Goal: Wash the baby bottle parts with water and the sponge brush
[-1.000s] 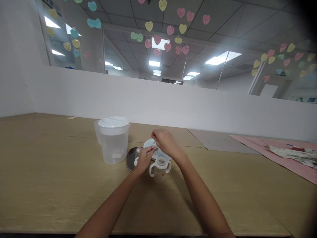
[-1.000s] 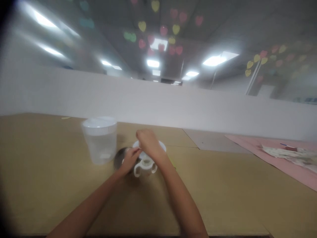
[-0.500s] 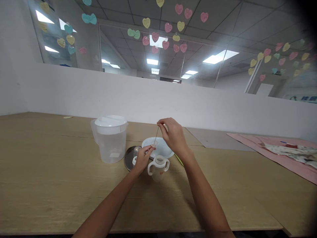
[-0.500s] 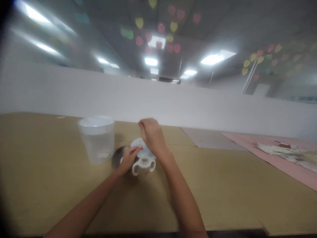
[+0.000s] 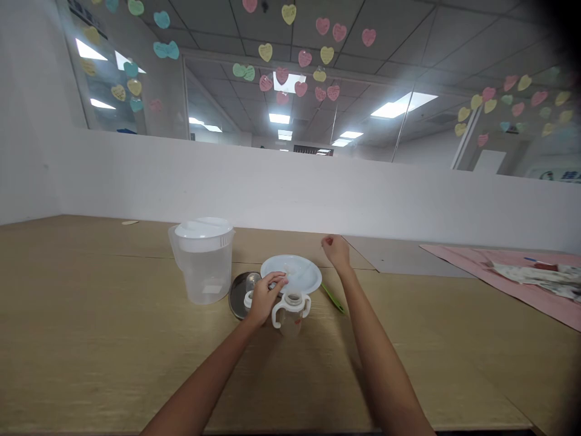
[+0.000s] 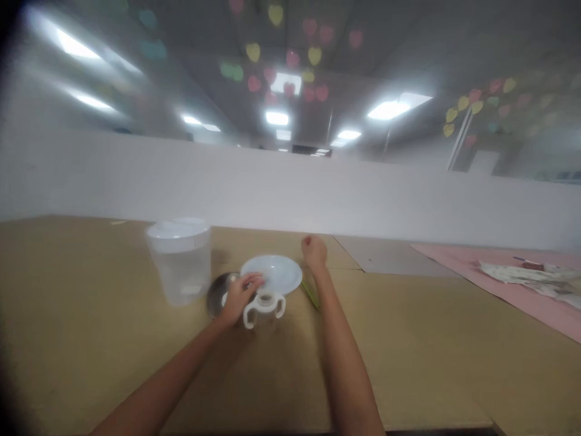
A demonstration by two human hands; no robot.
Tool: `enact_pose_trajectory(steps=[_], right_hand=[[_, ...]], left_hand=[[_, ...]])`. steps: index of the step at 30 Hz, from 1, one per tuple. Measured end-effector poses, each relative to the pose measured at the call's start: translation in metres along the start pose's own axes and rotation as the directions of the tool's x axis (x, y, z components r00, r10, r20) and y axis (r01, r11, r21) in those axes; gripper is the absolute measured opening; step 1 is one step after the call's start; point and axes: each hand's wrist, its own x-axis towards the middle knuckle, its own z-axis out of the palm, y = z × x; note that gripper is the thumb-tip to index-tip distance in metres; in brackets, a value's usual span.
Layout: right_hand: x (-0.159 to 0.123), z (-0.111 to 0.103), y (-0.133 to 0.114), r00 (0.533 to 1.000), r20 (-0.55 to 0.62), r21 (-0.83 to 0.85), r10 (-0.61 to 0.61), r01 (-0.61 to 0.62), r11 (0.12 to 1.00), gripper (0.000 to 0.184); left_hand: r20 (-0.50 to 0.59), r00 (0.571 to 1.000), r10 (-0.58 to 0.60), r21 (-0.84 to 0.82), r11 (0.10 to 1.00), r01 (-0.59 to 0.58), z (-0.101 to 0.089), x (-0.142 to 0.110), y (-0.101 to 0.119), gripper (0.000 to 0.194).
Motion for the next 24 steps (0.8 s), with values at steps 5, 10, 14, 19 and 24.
enact_pose_trajectory(steps=[5,10,14,19,24], right_hand=[[-0.006,0.014,0.005,0.954,0.298,-0.122,-0.023,0.062,0.991,0.023],[-0.015,0.014,-0.024,0.716,0.62,0.161,-0.32,0.283,0.945,0.023],[-0.025,0.027,-0.041,0.4,0.684,0.572,-0.61,0.226,0.789,0.031],[-0.028,0.034,-0.037,0.539,0.622,0.695,-0.569,-0.044,0.718,0.029],[-0.02,0.03,-0.023,0.729,0.527,0.718,-0.436,-0.108,0.688,0.025]], left_hand=[[-0.02,1.0,-0.005,-0.058,0.998,0.004,0.001,0.001,-0.002,0.027],[-0.014,1.0,-0.003,-0.05,0.999,0.003,0.0,0.001,0.0,0.028],[-0.027,0.999,0.027,0.002,1.0,-0.027,-0.002,0.0,0.006,0.025],[-0.067,0.996,0.053,0.032,0.998,-0.051,-0.003,-0.001,0.008,0.026],[-0.183,0.983,0.016,-0.034,0.999,-0.023,-0.003,-0.002,0.006,0.029]])
